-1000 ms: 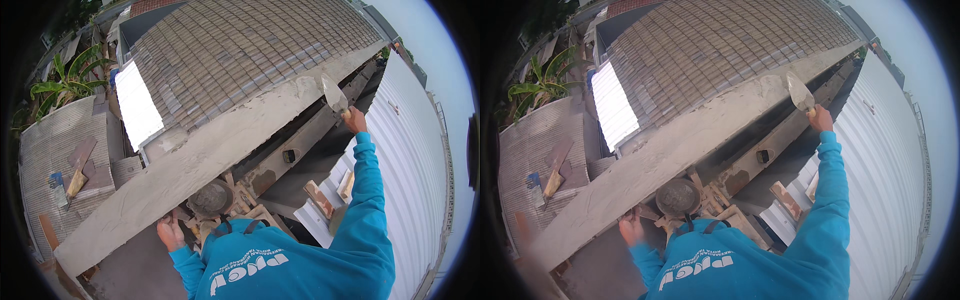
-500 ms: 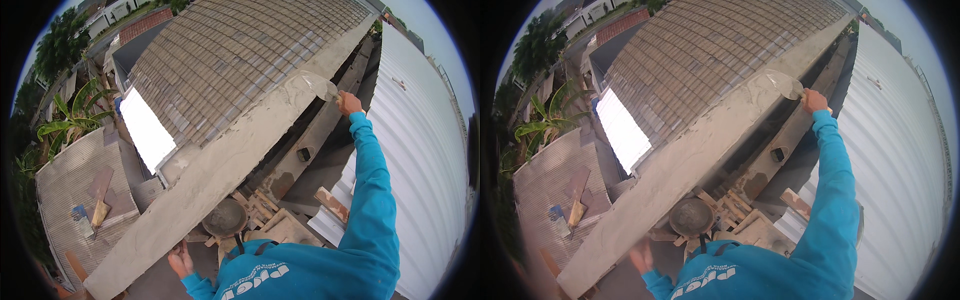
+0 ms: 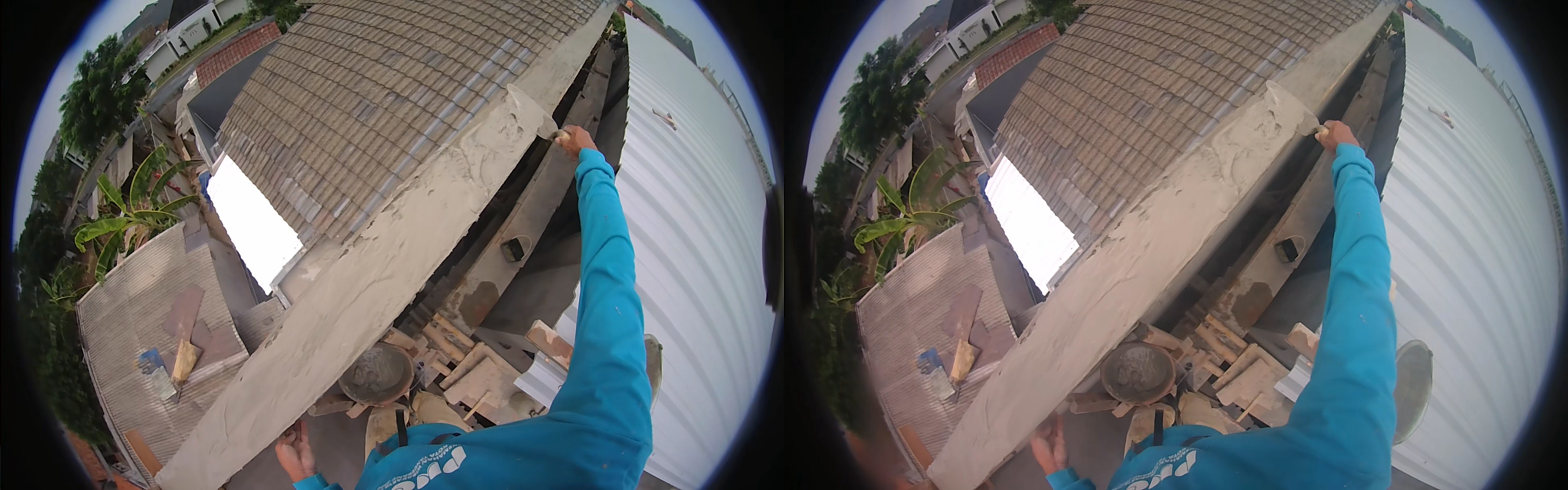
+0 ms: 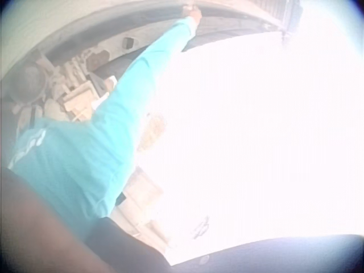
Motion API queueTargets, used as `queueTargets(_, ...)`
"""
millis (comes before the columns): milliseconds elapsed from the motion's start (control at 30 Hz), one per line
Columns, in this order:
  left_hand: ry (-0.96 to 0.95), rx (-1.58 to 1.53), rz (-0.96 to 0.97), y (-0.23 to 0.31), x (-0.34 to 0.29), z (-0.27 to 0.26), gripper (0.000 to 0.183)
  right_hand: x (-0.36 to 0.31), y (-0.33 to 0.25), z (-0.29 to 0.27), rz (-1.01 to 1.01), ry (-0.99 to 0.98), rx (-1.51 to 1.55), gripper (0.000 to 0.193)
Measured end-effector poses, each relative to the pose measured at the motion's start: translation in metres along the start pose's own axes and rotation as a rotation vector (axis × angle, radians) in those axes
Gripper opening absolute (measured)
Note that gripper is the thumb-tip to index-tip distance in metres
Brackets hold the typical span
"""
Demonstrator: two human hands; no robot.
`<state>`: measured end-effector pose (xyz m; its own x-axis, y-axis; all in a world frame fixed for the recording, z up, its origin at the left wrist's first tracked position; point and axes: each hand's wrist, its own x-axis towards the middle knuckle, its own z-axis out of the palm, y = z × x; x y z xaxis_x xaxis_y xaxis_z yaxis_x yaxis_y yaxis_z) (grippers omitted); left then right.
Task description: The person applies wet plaster to a horizontal wall beam using a trowel and then smooths the surface with a wooden float. The person works along the beam, repeatedly applying and leveling the material.
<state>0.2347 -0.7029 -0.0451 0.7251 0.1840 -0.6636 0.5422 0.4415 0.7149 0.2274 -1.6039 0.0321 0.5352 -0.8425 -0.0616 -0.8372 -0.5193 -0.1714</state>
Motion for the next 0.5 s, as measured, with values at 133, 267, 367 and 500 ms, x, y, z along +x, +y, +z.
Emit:
queueTargets(133,0.027,0.020,0.008,0.005,-0.008,0.004,0.057,0.003,-0.004,0.000,0.076,-0.005,-0.027,0.036)
queueTargets(267,0.026,-0.015,-0.013,0.005,-0.008,0.010,0.056,-0.014,0.009,-0.016,0.093,-0.055,-0.019,0.030)
queueTargets(367,0.027,-0.057,-0.024,0.002,-0.005,0.006,0.055,-0.036,0.019,-0.036,0.050,-0.055,-0.128,0.030)
queueTargets(500,0.042,-0.117,-0.028,0.001,-0.006,0.006,0.053,-0.042,-0.003,-0.051,0.011,-0.067,0.013,0.029)
